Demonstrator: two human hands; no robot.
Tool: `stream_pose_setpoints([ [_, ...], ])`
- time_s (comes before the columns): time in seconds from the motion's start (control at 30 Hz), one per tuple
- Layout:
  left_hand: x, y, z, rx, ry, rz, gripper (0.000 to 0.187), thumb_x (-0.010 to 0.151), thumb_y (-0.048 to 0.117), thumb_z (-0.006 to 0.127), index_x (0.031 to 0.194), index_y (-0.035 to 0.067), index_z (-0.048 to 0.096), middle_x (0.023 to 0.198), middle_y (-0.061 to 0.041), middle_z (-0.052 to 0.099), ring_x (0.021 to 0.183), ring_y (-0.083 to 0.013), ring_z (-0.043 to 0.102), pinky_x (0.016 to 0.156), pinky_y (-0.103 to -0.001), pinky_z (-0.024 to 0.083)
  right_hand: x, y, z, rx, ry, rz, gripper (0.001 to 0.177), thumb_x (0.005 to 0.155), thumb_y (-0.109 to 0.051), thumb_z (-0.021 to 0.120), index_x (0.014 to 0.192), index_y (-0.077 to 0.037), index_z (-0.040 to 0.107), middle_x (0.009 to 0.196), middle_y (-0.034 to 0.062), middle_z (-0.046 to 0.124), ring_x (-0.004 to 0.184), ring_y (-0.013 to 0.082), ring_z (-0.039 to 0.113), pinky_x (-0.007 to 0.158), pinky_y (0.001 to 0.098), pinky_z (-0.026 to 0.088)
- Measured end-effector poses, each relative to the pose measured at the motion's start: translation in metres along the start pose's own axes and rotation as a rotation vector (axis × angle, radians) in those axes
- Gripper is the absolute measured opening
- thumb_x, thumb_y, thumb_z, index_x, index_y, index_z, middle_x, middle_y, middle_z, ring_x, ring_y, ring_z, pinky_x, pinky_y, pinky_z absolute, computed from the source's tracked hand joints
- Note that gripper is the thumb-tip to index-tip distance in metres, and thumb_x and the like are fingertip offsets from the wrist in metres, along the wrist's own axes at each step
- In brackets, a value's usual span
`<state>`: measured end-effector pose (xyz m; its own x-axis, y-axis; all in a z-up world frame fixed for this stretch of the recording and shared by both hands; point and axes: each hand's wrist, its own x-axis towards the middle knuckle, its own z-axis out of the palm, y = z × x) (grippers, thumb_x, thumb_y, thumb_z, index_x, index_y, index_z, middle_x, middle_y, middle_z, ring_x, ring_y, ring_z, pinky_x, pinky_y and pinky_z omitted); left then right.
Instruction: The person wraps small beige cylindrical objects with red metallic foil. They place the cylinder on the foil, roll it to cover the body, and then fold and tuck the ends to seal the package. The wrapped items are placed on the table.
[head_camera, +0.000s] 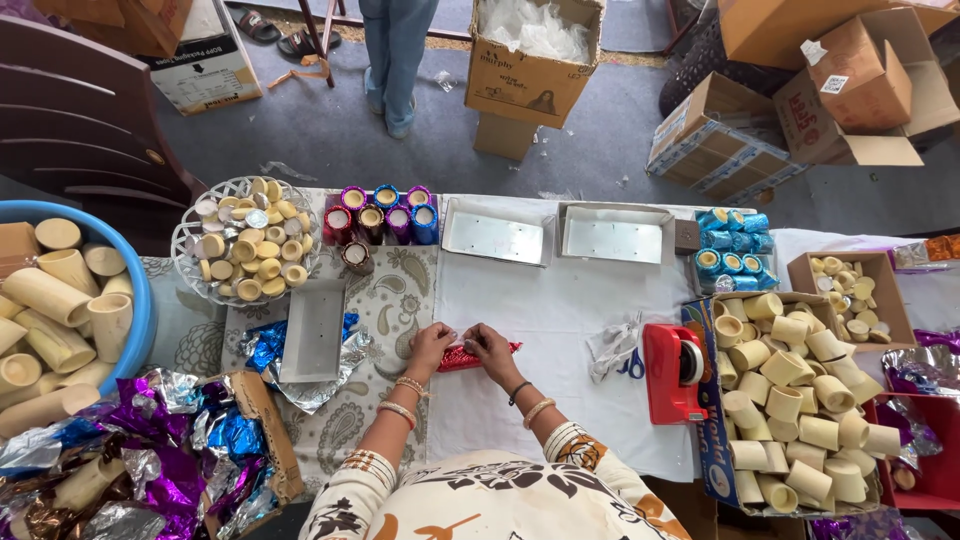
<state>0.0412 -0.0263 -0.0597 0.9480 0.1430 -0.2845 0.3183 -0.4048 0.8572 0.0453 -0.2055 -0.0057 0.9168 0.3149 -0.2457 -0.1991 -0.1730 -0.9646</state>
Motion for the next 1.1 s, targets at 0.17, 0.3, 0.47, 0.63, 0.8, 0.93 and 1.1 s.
stream_pose_setpoints([
  [0.17,0.007,-0.003,0.002,-0.042,-0.011,-0.027,0.022,0.084,0.033,0.073,0.087,0.012,0.078,0.071,-0.004,0.075,0.068,-0.0180,0.069,0.074,-0.034,0.046,-0.003,-0.017,0.004,-0.065,0.044,-0.018,0.013,0.095,0.002,0.061,0.106,-0.003,0.056,0.101,0.0045,0.059,0.086,0.0140,0.070,0.076,0.0262,0.058],
  [0.3,0.007,-0.008,0.002,-0.097,-0.028,-0.073,0.021,0.086,0.033,0.069,0.088,0.014,0.079,0.074,-0.001,0.076,0.070,-0.0181,0.071,0.076,-0.037,0.049,-0.008,-0.028,0.007,-0.238,0.084,-0.094,0.022,0.088,-0.005,0.074,0.107,-0.003,0.061,0.107,0.0048,0.057,0.089,0.0159,0.069,0.077,0.0268,0.057],
  [0.47,-0.004,-0.001,0.001,0.049,0.072,0.047,0.023,0.084,0.034,0.070,0.082,0.015,0.082,0.084,-0.003,0.075,0.083,-0.0230,0.068,0.083,-0.041,0.044,-0.010,-0.034,0.010,-0.239,0.082,-0.105,0.026,0.085,-0.008,0.079,0.103,-0.003,0.061,0.105,0.0048,0.056,0.087,0.0156,0.071,0.078,0.0263,0.061],
  [0.63,-0.011,0.013,-0.001,0.122,0.096,0.009,0.023,0.085,0.036,0.070,0.081,0.017,0.083,0.086,-0.004,0.077,0.095,-0.0266,0.063,0.090,-0.045,0.040,-0.012,-0.038,0.012,-0.282,0.095,-0.105,0.029,0.085,-0.011,0.081,0.104,-0.004,0.060,0.106,0.0048,0.056,0.088,0.0144,0.073,0.078,0.0253,0.063],
  [0.8,-0.007,0.005,0.006,0.086,0.129,-0.085,0.023,0.082,0.038,0.072,0.081,0.018,0.082,0.079,-0.003,0.078,0.086,-0.0232,0.070,0.091,-0.043,0.041,-0.018,-0.054,0.015,-0.354,0.100,-0.152,0.032,0.082,-0.009,0.082,0.109,-0.005,0.065,0.115,0.0061,0.052,0.092,0.0148,0.072,0.082,0.0266,0.064],
  [0.93,-0.005,-0.001,0.009,-0.030,0.109,-0.107,0.025,0.085,0.040,0.068,0.082,0.019,0.081,0.077,-0.001,0.077,0.078,-0.0205,0.074,0.087,-0.040,0.047,-0.019,-0.056,0.015,-0.355,0.101,-0.162,0.034,0.080,-0.006,0.082,0.110,-0.005,0.064,0.117,0.0061,0.050,0.092,0.0151,0.071,0.083,0.0268,0.064],
  [1.1,-0.004,0.000,0.013,0.014,0.119,-0.145,0.026,0.083,0.039,0.071,0.082,0.017,0.083,0.078,-0.003,0.079,0.078,-0.0216,0.073,0.086,-0.044,0.042,-0.016,-0.041,0.014,-0.345,0.104,-0.212,0.027,0.086,0.000,0.073,0.110,-0.004,0.063,0.118,0.0075,0.051,0.096,0.0164,0.074,0.084,0.0270,0.064],
])
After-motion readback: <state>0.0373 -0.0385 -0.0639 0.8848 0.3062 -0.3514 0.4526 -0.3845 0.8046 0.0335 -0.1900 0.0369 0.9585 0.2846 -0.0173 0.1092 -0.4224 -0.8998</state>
